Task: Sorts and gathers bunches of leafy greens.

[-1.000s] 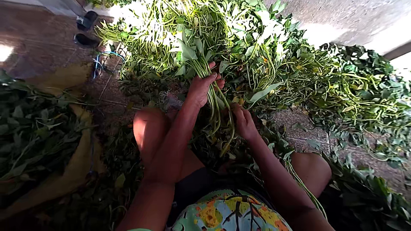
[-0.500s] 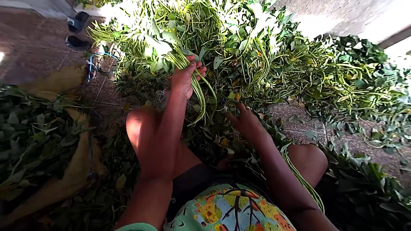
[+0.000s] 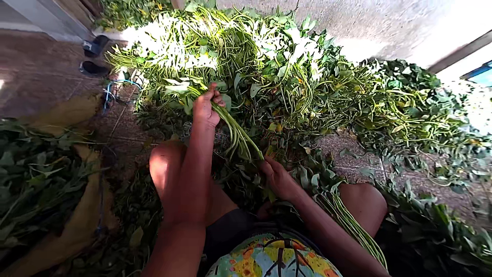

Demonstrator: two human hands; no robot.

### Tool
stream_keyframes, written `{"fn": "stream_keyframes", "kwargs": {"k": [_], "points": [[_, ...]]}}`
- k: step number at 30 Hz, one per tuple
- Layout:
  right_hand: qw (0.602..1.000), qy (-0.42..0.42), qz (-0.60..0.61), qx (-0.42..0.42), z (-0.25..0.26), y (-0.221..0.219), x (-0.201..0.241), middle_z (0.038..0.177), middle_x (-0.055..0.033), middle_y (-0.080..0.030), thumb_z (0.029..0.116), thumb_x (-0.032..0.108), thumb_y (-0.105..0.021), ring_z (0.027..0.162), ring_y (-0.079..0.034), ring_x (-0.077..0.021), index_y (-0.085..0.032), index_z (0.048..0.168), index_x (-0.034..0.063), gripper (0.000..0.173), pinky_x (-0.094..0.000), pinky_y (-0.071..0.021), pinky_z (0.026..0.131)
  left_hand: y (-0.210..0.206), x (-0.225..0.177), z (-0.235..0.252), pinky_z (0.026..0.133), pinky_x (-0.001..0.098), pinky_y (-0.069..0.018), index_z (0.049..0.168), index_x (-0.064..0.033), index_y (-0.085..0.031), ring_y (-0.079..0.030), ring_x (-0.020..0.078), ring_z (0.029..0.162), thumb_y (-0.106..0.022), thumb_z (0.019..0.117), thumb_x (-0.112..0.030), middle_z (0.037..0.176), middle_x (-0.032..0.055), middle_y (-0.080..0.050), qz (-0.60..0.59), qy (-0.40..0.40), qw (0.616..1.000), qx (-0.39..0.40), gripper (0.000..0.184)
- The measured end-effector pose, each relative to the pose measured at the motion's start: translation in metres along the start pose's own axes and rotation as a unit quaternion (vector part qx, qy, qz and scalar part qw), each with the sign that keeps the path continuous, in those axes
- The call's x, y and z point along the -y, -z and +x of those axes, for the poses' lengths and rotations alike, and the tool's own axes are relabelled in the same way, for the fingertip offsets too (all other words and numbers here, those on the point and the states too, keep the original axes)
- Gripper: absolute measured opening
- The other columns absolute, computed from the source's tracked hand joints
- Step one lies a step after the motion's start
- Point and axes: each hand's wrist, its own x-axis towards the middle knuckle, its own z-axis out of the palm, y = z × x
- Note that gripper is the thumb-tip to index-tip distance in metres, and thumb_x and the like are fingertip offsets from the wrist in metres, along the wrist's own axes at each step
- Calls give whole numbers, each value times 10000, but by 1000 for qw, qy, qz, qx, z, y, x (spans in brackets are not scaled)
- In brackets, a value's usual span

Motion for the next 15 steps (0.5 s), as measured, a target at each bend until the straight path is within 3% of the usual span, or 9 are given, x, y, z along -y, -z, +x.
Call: {"fn": "stream_keyframes", "kwargs": {"k": [3,5,6,8,10,12,13,14,15], "points": [[996,-51,-70,-29,9,9,-9,797,-53,-491,1107,224,-255,705,-510,-155,-591,1060,-11,413,-353,-464,692,-9,0,-10,490,173,-478,1126,-74,-603,-485,41,486,-403,1106,-152,705,-44,-550,39,-33,998,38,215],[988,-74,103,-86,35,20,-34,661,10,-441,1102,179,-236,557,-445,-85,-541,864,30,415,-258,-430,556,-15,9,-19,502,176,-486,1109,-99,-601,-496,37,495,-384,1118,-183,698,-60,-559,70,-83,991,78,233],[953,-90,258,-128,47,26,-38,573,43,-411,1109,175,-212,470,-394,-53,-466,763,88,438,-210,-379,465,-18,16,-22,514,184,-493,1112,-104,-594,-498,36,503,-372,1119,-180,696,-69,-554,83,-112,986,93,235],[830,-110,508,-202,67,41,-28,491,52,-366,1113,210,-238,384,-337,-41,-393,692,152,453,-178,-297,378,-23,29,-29,538,198,-510,1119,-103,-576,-508,36,513,-355,1118,-164,686,-78,-542,98,-154,979,95,229],[718,-91,644,-250,83,53,-25,479,68,-341,1092,219,-271,362,-320,-28,-378,674,181,433,-157,-276,358,-26,32,-33,563,217,-527,1129,-86,-573,-523,44,525,-356,1113,-152,677,-77,-543,113,-208,967,97,228],[629,-57,712,-306,96,68,-40,479,79,-345,1078,237,-264,365,-323,-23,-383,675,192,423,-156,-281,365,-22,16,-34,570,227,-535,1120,-91,-571,-543,42,538,-355,1108,-152,671,-87,-562,113,-293,945,97,225],[626,-54,703,-335,99,77,-50,487,63,-361,1088,253,-253,368,-335,-34,-391,703,174,416,-166,-299,368,-19,2,-32,575,229,-540,1122,-99,-569,-558,40,547,-355,1106,-150,674,-94,-576,99,-337,932,89,220],[678,-75,646,-343,100,83,-57,507,21,-397,1099,242,-230,368,-355,-48,-403,758,130,399,-172,-323,363,-14,-12,-30,586,216,-546,1134,-116,-560,-569,33,569,-368,1106,-157,702,-98,-583,86,-373,920,79,198],[774,-117,541,-309,98,85,-58,581,-42,-490,1107,205,-218,386,-405,-70,-452,862,62,368,-180,-359,370,-10,-24,-29,603,194,-540,1179,-128,-551,-569,25,600,-393,1110,-167,753,-94,-580,79,-386,917,63,176]]}}
